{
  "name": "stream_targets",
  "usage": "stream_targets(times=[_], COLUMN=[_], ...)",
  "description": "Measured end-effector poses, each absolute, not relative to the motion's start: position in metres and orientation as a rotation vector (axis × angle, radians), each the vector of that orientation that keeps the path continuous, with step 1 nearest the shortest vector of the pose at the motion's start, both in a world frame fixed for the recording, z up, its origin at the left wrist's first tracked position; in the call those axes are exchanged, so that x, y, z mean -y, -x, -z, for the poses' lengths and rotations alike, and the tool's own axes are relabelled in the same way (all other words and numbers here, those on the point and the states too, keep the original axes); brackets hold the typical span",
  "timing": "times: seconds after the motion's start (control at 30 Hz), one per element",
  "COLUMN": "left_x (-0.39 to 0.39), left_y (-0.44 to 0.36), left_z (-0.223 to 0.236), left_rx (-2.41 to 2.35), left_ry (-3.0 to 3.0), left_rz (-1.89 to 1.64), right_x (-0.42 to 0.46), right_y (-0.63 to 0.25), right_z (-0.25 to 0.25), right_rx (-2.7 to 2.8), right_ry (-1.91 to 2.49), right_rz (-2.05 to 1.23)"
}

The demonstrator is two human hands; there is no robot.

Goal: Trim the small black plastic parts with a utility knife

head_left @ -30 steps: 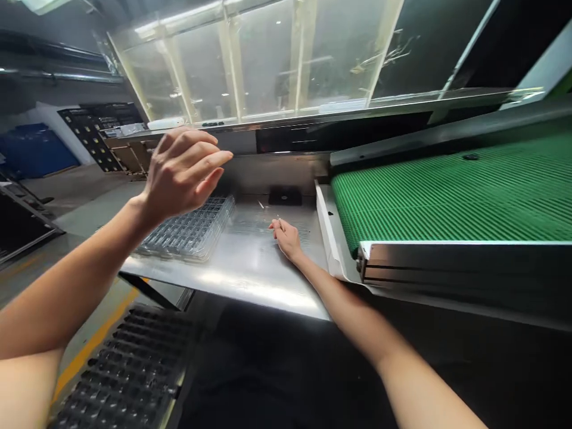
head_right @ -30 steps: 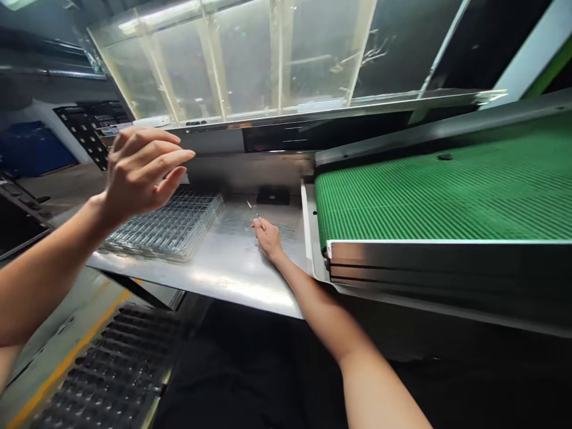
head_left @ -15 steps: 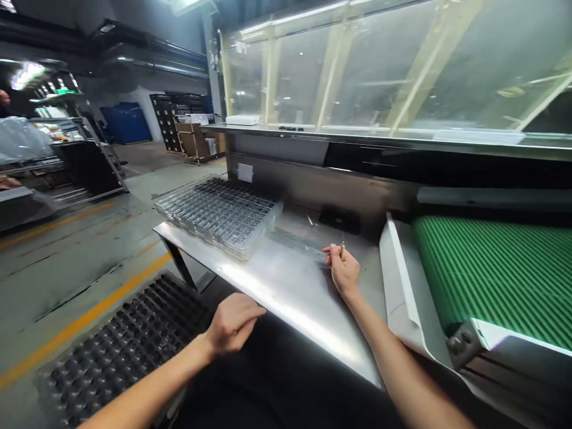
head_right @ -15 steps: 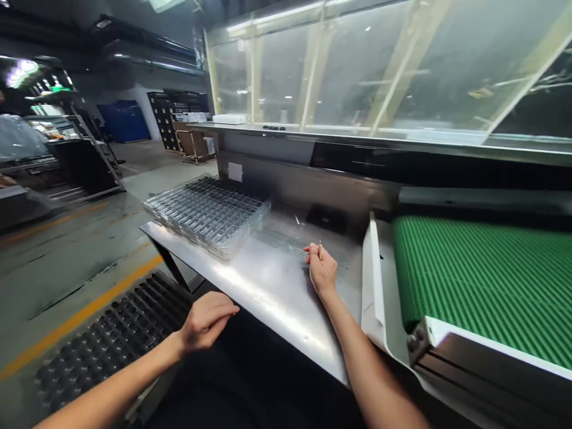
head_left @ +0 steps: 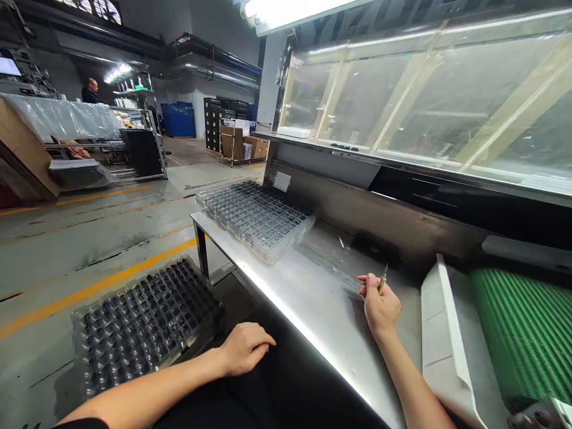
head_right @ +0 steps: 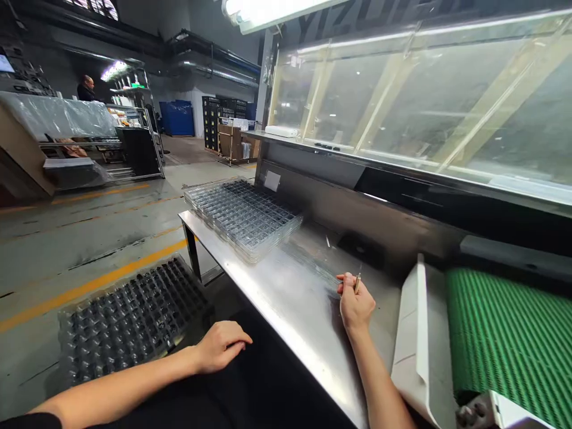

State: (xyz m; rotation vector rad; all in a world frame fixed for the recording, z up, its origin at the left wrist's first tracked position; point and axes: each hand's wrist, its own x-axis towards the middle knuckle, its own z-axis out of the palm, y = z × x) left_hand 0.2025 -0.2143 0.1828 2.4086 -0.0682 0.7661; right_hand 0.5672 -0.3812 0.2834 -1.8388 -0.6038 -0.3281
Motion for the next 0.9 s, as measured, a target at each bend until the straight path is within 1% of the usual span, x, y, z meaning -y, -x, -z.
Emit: stream_targets(times=[0.13,0.27,0.5,0.6,0.7,0.8,0.9], left_x=[0.22,0.229,0.226,0.214,0.202,0.199,0.207], left_y=[-0.216,-0.217,-0.212,-0.227,-0.251,-0.271,-0.28], left_z=[-0.164,-0.149,-0.149,-0.161,-0.185,-0.219,-0.253], left_rx=[0.132,0.08,0.014,0.001,0.045,0.257,0.524], left_ry=[-2.478,-2.553,-2.635,-2.728,-2.787,-2.688,-2.408], left_rz=[-0.616,-0.455,-0.211,-0.149,-0.196,-0.353,-0.49], right_x=[0.383,0.384,0.387,0.391,0.393,0.391,0.389], right_y=[-0.566,-0.566,-0.559,-0.56,-0.566,-0.571,-0.567], right_z=[-0.286,-0.285,-0.293,-0.295,-0.291,-0.285,-0.287], right_rx=[0.594,0.6,0.546,0.51,0.477,0.439,0.468], right_ry=[1.844,1.853,1.911,1.946,1.981,1.971,1.929], right_rz=[0.294,0.309,0.292,0.264,0.197,0.208,0.247])
